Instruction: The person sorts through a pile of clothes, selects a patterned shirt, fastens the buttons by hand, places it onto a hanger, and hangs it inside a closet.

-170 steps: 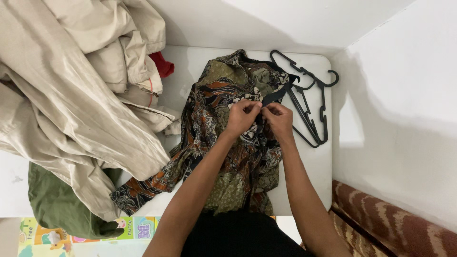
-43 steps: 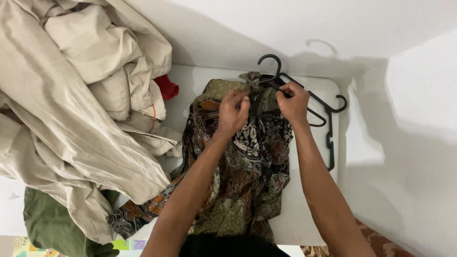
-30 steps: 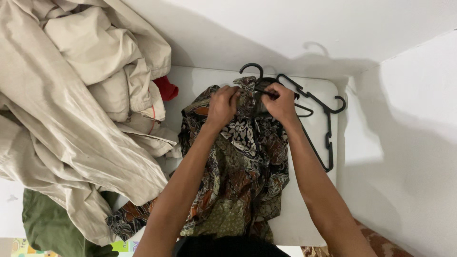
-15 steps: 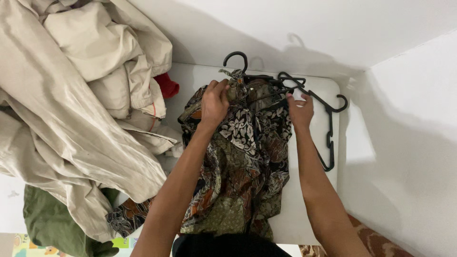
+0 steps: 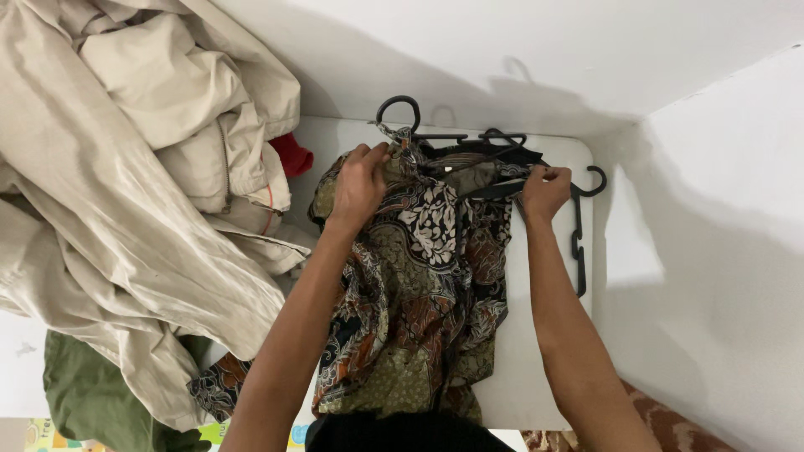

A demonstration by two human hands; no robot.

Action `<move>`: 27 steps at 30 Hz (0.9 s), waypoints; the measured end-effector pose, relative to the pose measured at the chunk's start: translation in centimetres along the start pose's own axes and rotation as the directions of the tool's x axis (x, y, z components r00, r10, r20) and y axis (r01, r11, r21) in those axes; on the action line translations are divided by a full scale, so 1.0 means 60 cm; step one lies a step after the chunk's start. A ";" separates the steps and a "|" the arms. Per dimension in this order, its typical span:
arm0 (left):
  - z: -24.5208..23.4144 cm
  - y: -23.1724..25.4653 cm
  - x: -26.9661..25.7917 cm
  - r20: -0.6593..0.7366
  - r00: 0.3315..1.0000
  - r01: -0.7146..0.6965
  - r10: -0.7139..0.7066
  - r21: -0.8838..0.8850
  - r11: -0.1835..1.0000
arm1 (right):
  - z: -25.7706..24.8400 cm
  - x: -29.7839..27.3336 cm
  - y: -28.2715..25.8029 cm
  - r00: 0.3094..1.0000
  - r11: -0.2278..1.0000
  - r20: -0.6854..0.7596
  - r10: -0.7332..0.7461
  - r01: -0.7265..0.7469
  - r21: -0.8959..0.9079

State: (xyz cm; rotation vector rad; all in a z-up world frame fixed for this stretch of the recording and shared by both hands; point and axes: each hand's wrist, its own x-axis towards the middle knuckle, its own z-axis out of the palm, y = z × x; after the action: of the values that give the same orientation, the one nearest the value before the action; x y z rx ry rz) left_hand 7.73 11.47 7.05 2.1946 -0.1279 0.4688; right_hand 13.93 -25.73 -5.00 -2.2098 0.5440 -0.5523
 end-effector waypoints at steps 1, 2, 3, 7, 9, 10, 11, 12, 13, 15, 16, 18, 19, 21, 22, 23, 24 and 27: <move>-0.003 0.004 -0.003 0.009 1.000 -0.014 0.014 -0.009 1.000 | 0.002 0.005 0.001 0.999 1.000 -0.031 -0.008 0.008 0.012; -0.005 0.009 -0.006 0.018 0.999 -0.028 0.029 -0.018 0.999 | 0.003 0.009 0.002 0.998 1.000 -0.062 -0.015 0.016 0.023; -0.008 0.012 -0.008 0.026 0.999 -0.041 0.042 -0.027 0.999 | 0.002 0.011 0.000 0.997 0.998 -0.064 -0.041 0.044 0.046; -0.018 0.017 -0.005 0.117 0.992 -0.040 0.054 -0.121 0.992 | -0.015 0.013 -0.020 0.999 0.996 0.041 -0.013 0.010 0.090; -0.023 0.017 -0.003 0.148 0.987 -0.035 0.060 -0.169 0.985 | -0.018 0.017 -0.026 0.994 0.998 0.105 -0.007 0.001 0.059; -0.026 0.015 -0.004 0.163 0.985 -0.026 0.052 -0.160 0.987 | -0.017 0.026 -0.027 0.992 0.999 0.116 -0.040 0.037 0.032; -0.030 0.013 -0.006 0.176 0.983 -0.017 0.043 -0.150 0.989 | -0.015 0.031 -0.025 0.989 0.997 0.129 -0.074 0.074 0.006; -0.030 0.012 -0.007 0.190 0.981 -0.008 0.035 -0.139 0.990 | -0.016 0.033 -0.021 0.993 0.999 0.106 -0.047 0.044 0.031; -0.028 0.009 -0.009 0.171 0.984 -0.033 0.058 -0.144 0.989 | -0.015 0.033 -0.019 0.996 0.998 0.086 -0.020 0.015 0.059; -0.018 0.003 -0.012 0.133 0.985 -0.084 0.105 -0.155 0.984 | -0.012 0.033 -0.019 0.997 0.994 0.011 -0.080 0.080 0.071; -0.013 -0.001 -0.013 0.155 0.984 -0.074 0.090 -0.108 0.991 | -0.011 0.030 -0.022 0.985 0.984 -0.042 -0.169 0.171 0.051; 0.002 -0.009 -0.015 0.198 0.979 -0.056 0.057 -0.013 0.998 | -0.018 0.027 -0.039 0.964 0.964 -0.061 -0.259 0.262 0.045; 0.009 -0.012 -0.017 0.193 0.979 -0.068 0.063 0.019 0.997 | -0.024 0.023 -0.053 0.965 0.963 -0.028 -0.262 0.263 0.064; 0.025 -0.018 -0.017 0.182 0.980 -0.098 0.081 0.083 0.992 | -0.038 0.015 -0.089 0.974 0.973 0.115 -0.198 0.181 0.143; 0.030 -0.021 -0.017 0.163 0.983 -0.097 0.083 0.078 0.992 | -0.046 0.011 -0.108 0.965 0.977 0.226 -0.136 0.093 0.193; 0.034 -0.022 -0.018 0.147 0.985 -0.097 0.085 0.071 0.993 | -0.055 0.008 -0.125 0.938 0.973 0.337 -0.079 -0.001 0.230; 0.039 -0.023 -0.017 0.130 0.988 -0.096 0.087 0.064 0.993 | -0.061 0.009 -0.140 0.906 0.973 0.386 -0.176 0.101 0.207; 0.059 -0.024 -0.004 0.173 0.984 -0.059 0.052 0.034 0.998 | -0.065 0.007 -0.168 0.794 0.954 0.531 -0.297 0.228 0.193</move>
State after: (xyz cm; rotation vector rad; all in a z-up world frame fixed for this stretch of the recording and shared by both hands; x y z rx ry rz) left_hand 8.88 9.61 3.94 2.2724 -0.2760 0.3145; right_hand 14.17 -22.14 5.19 -2.2012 -0.1093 -0.0506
